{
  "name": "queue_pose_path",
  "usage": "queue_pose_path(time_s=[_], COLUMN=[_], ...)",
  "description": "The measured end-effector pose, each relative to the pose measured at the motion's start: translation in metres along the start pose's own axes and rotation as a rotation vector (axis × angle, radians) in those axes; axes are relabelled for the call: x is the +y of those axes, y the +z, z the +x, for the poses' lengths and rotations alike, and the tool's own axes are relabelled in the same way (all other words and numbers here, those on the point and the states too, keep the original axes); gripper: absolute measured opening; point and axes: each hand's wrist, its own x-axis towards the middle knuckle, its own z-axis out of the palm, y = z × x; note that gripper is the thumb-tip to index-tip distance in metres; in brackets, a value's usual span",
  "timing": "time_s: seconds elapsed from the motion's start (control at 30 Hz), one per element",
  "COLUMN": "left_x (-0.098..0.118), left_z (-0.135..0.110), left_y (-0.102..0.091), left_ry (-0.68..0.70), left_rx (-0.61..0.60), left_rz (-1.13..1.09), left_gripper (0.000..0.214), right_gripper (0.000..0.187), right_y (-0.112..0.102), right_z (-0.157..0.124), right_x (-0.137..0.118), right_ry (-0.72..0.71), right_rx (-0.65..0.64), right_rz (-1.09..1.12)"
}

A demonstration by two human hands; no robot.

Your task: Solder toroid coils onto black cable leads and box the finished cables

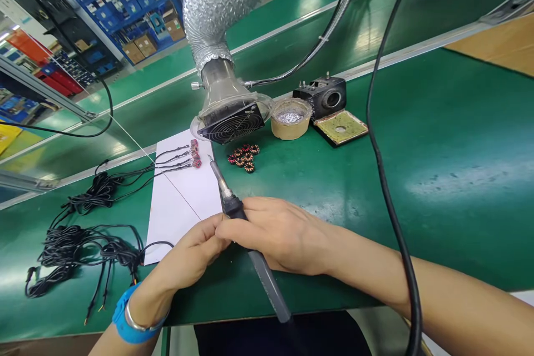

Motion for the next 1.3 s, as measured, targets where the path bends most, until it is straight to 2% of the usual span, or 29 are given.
queue_pose_path(time_s=[0.17, 0.33, 0.57, 0.7, 0.8, 0.93, 1.13, 1.3], left_x=[-0.001, -0.006, -0.008, -0.007, -0.006, -0.005, -0.006, -0.004], left_z=[0.003, 0.006, 0.010, 0.013, 0.015, 0.018, 0.020, 0.019], left_y=[0.003, 0.008, 0.010, 0.010, 0.011, 0.013, 0.013, 0.012], left_ry=[0.016, 0.014, 0.025, 0.007, -0.037, -0.043, -0.052, -0.048], left_rx=[0.067, 0.120, 0.155, 0.174, 0.182, 0.190, 0.199, 0.189], left_rz=[-0.070, -0.146, -0.101, -0.081, -0.049, -0.028, -0.006, 0.015], left_gripper=[0.020, 0.017, 0.015, 0.010, 0.010, 0.011, 0.009, 0.010], right_gripper=[0.032, 0.023, 0.025, 0.026, 0.039, 0.051, 0.023, 0.014], right_y=[0.008, 0.018, 0.017, -0.001, -0.015, -0.016, -0.003, 0.000], right_z=[-0.003, -0.004, -0.003, -0.001, -0.006, -0.024, -0.045, -0.042], right_x=[-0.002, -0.010, -0.013, -0.016, -0.024, -0.031, -0.027, -0.025], right_ry=[0.047, 0.166, 0.224, 0.262, 0.327, 0.371, 0.540, 0.589], right_rx=[0.067, 0.154, 0.141, 0.282, 0.417, 0.574, 0.591, 0.619], right_rz=[-0.058, -0.130, -0.198, -0.149, -0.064, 0.032, 0.089, 0.076])
